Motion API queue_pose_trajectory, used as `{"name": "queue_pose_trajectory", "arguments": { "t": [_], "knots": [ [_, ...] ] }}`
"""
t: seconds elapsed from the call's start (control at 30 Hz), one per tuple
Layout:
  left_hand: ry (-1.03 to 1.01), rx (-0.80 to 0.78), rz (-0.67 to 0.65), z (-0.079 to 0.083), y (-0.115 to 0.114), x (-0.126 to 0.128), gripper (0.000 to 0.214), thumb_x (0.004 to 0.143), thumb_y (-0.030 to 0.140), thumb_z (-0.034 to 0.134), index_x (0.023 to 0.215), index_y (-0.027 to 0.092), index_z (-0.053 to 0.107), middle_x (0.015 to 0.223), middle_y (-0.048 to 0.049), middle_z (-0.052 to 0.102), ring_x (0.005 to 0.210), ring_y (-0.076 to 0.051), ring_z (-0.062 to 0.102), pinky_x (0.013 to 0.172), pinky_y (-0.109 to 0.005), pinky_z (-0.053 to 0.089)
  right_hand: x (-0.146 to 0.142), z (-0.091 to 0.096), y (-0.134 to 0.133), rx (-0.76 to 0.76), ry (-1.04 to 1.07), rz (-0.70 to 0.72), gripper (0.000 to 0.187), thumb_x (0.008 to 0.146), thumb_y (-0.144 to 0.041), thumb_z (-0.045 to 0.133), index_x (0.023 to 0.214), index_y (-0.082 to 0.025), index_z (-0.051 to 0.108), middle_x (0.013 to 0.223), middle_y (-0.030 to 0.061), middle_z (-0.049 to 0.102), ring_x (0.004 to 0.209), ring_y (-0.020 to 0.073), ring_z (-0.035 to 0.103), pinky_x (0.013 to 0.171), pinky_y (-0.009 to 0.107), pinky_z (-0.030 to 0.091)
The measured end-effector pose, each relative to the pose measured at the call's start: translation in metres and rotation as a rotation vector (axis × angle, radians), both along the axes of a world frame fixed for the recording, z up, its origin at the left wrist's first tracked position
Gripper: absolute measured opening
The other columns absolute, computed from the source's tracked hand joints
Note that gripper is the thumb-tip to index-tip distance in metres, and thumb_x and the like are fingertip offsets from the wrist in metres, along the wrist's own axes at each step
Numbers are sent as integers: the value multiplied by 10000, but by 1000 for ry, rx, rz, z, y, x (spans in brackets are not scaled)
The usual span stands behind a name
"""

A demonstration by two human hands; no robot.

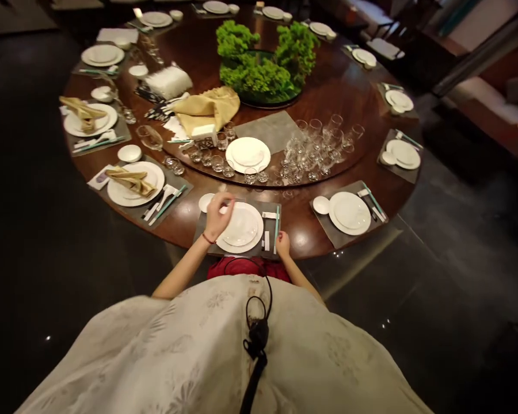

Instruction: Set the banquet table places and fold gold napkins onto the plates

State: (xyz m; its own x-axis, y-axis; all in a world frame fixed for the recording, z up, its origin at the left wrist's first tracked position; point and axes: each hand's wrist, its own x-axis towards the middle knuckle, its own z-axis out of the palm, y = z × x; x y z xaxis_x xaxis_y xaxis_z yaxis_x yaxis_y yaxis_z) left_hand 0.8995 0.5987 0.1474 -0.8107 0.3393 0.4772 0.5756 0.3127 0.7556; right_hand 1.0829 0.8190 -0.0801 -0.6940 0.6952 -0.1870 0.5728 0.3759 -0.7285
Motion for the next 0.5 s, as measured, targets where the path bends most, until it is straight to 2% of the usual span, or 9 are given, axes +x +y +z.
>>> {"name": "queue_pose_trajectory", "arguments": {
  "t": [0.07,0.1,0.17,0.27,0.33,0.4,0.5],
  "knots": [
    [-112,-51,152,-60,-18,-7,184,907,262,479,985,161,613,1005,-108,651,978,-198,611,829,-318,515,18,-13,18,60,-39,-202,346,793,-170,476,1093,-111,638,1060,150,662,986,228,604,960,361,466],
    [-138,-93,189,-83,-27,-7,197,889,250,475,1001,159,610,1021,-118,647,1003,-217,606,875,-352,507,27,-19,24,67,-51,-268,360,776,-165,487,1102,-107,630,1087,162,655,1019,239,598,987,373,452],
    [-157,-179,153,-115,-37,-3,230,877,248,480,1050,161,607,1067,-132,643,1063,-251,595,975,-421,468,42,-27,32,38,-72,-346,352,767,-153,493,1086,-107,633,1102,172,658,1046,249,601,1015,383,440],
    [-150,-258,-12,-141,-29,4,256,870,261,507,1084,163,607,1181,-152,621,1187,-285,550,1079,-471,391,58,-33,32,-70,-106,-368,297,790,-135,482,1029,-119,658,1023,146,698,968,230,639,966,358,477],
    [-194,-280,-28,-152,-15,7,278,846,256,531,1098,159,600,1240,-161,592,1251,-294,512,1123,-479,350,61,-33,27,-130,-119,-332,260,804,-135,502,998,-129,675,937,114,722,896,208,658,915,321,500],
    [-270,-283,104,-165,-9,7,341,817,239,550,1144,144,571,1297,-177,552,1311,-302,457,1156,-492,304,58,-33,20,-165,-102,-254,245,814,-132,522,998,-121,683,904,106,734,874,195,666,901,298,502],
    [-379,-292,507,-188,-22,11,454,794,179,524,1242,111,490,1385,-217,472,1390,-317,353,1175,-548,240,46,-34,7,-209,-63,-149,269,836,-117,495,1035,-98,674,935,126,741,895,187,662,924,300,491]
  ]
}}
